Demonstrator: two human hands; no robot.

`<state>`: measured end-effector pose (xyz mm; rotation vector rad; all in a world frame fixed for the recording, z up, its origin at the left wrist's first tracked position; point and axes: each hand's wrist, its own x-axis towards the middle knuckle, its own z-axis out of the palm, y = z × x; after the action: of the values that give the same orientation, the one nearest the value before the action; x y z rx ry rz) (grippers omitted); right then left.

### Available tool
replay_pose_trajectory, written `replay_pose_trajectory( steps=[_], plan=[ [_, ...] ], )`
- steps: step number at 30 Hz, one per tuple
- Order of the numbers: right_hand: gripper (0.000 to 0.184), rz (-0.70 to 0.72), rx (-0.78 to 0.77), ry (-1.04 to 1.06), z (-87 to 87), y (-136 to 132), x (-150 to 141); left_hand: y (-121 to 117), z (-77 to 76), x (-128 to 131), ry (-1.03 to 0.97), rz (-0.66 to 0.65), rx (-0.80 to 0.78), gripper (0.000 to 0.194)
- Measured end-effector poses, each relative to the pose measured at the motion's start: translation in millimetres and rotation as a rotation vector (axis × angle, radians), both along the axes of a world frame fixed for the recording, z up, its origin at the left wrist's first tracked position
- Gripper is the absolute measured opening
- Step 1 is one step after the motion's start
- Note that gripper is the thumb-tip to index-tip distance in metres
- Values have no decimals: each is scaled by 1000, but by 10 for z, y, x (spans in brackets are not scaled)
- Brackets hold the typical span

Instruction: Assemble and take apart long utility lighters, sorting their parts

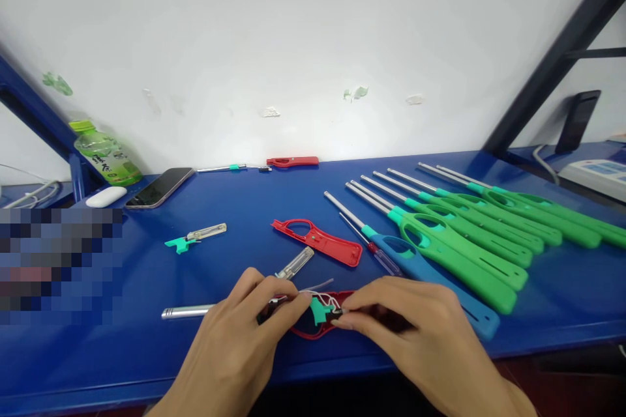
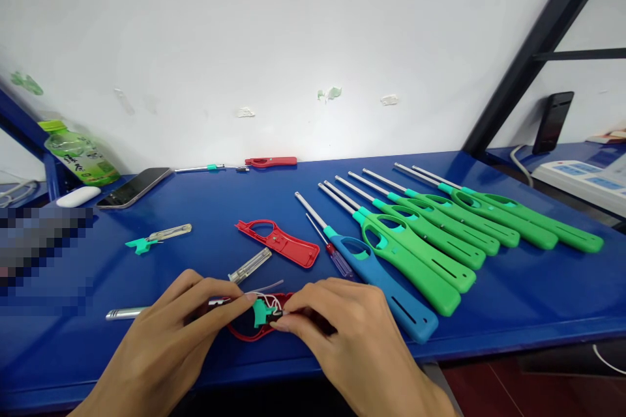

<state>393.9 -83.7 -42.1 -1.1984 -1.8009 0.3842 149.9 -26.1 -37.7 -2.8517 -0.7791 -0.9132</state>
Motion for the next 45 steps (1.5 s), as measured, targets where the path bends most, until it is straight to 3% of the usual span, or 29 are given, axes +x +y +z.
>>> replay_pose_trajectory(
  steps=[5,13,17,24,28,32,39,45],
  plan=[
    [5,62,42,-66,12,-8,14,-54,-2,0,16,21,36,48],
    [11,95,9,-129,-9,-21,21,-132,29,64,-46,0,-23,14],
    [15,101,36,-235,5,-39,27,-125,19,60,-16,-9,-39,18],
    [14,84,148,-455,5,-84,66,-179,-19,33,52,28,112,20],
    [12,48,163,-407,-49,-80,63,-187,0,5,84,39,58,24],
    [10,26,171,-351,-81,-87,67,-150,72,-89,-38,45,-1,26],
    [29,-24,198,-412,-74,-77,53,17,104,-353,-21,202,-56,20],
    [26,4,95,-379,-103,-60,64,48,127,-429,-36,170,-81,25]
  ],
)
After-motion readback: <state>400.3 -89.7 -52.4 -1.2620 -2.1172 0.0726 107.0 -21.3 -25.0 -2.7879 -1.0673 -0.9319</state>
